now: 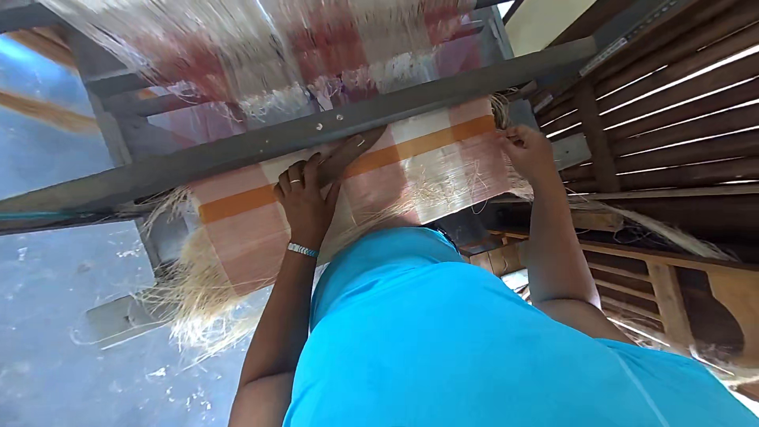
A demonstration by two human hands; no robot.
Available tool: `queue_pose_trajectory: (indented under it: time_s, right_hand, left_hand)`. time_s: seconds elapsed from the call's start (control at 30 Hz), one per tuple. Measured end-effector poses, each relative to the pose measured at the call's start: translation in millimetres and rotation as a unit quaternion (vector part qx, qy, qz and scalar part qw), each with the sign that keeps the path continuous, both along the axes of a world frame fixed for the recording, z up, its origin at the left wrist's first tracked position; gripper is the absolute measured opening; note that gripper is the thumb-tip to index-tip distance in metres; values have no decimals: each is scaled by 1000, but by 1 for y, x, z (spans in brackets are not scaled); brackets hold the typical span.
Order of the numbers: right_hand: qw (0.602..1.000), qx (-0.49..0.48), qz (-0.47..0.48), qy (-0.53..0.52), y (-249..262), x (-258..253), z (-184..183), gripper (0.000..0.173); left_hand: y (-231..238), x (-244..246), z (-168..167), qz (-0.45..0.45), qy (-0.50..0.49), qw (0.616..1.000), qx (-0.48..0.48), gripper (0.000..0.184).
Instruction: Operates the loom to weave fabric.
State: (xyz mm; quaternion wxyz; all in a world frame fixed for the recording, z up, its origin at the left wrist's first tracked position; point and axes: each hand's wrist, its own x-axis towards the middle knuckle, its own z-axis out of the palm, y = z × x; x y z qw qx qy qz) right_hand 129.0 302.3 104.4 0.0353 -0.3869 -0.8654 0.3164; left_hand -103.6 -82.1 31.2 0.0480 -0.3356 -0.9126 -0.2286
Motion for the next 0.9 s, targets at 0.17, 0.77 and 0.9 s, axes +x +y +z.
queue_pose_trajectory:
  time_s: [0.17, 0.77, 0.9]
  right_hand:
    - [994, -107, 28, -25, -4, 23, -14, 45]
    - [863, -345, -221, 294, 24, 14, 7, 15]
    - [819, -352, -258, 372, 65, 22, 16, 13]
  left_hand:
    - [-37, 18, 30, 3, -63, 996, 62, 66]
    - [-105, 80, 3, -73, -184, 973, -119, 39]
    - [-106, 73, 8, -68, -147, 981, -103, 43]
